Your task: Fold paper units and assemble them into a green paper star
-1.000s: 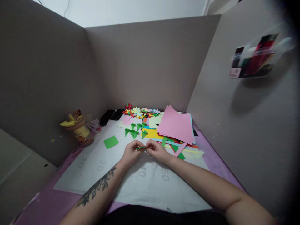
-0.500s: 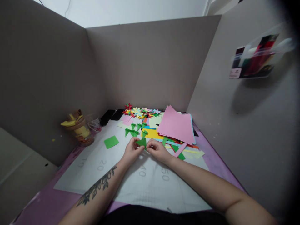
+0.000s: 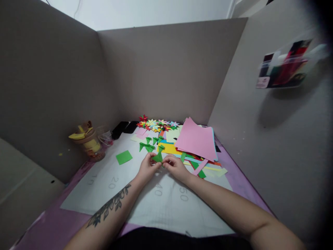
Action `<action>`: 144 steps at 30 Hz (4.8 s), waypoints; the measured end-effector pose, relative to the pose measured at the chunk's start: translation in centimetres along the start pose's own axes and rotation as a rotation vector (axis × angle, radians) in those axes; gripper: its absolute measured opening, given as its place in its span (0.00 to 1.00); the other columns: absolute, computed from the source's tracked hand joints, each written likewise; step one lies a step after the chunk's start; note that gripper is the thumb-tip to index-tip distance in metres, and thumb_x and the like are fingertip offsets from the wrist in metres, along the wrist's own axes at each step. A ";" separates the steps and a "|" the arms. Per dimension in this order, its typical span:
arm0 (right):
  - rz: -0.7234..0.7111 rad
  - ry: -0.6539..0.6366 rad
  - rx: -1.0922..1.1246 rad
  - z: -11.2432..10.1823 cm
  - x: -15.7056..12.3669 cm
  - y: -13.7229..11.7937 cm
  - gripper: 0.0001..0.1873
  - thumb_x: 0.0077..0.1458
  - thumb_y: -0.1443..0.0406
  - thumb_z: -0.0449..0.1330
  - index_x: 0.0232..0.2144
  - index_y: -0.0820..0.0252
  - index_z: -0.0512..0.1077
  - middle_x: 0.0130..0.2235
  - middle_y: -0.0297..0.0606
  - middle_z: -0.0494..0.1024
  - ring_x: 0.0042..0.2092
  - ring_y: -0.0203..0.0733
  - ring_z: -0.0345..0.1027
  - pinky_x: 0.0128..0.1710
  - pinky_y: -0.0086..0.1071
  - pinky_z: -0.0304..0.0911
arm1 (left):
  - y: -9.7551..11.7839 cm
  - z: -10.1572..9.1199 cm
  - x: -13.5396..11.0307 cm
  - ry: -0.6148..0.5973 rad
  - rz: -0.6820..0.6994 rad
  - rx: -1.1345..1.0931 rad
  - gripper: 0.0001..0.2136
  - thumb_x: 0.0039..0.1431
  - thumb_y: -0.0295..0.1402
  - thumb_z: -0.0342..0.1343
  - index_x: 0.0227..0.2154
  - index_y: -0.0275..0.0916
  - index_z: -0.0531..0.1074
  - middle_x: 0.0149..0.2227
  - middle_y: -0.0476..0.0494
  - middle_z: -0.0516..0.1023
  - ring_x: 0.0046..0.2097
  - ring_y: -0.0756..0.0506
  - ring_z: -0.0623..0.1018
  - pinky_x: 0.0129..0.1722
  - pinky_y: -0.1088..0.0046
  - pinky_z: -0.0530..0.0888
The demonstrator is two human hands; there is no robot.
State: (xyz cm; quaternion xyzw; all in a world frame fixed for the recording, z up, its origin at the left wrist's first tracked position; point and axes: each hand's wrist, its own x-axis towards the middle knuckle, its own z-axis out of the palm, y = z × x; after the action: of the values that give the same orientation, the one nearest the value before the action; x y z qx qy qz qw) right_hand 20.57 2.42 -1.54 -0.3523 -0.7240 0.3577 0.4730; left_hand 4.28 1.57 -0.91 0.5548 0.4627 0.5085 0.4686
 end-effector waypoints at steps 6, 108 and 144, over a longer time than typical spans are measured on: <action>0.109 0.013 0.080 0.3 0.1 0.5 0.04 0.47 0.65 0.59 0.29 0.59 0.69 0.31 0.34 0.71 0.33 0.37 0.64 0.31 0.29 0.58 | -0.5 -0.1 0.1 0.000 0.045 0.048 0.18 0.43 0.31 0.61 0.38 0.38 0.63 0.28 0.52 0.69 0.27 0.53 0.70 0.28 0.77 0.67; 0.289 0.136 0.324 0.6 0.6 0.2 0.07 0.43 0.64 0.59 0.26 0.63 0.71 0.26 0.33 0.72 0.29 0.35 0.62 0.32 0.29 0.58 | 0.7 -0.3 -0.6 -0.058 0.405 0.402 0.03 0.53 0.28 0.53 0.29 0.38 0.71 0.32 0.45 0.73 0.34 0.50 0.72 0.31 0.77 0.69; 0.197 0.274 0.366 1.1 0.3 0.4 0.21 0.39 0.68 0.61 0.38 0.55 0.60 0.36 0.33 0.69 0.37 0.38 0.66 0.36 0.30 0.62 | 0.6 -0.1 -0.2 0.043 0.268 0.353 0.04 0.50 0.31 0.54 0.27 0.37 0.72 0.29 0.47 0.74 0.32 0.50 0.73 0.32 0.77 0.69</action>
State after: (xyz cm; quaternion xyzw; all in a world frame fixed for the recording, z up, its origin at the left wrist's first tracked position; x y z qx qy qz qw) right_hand 19.55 2.71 -2.05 -0.3747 -0.5385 0.4760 0.5856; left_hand 4.16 1.35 -0.38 0.6738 0.4765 0.4889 0.2827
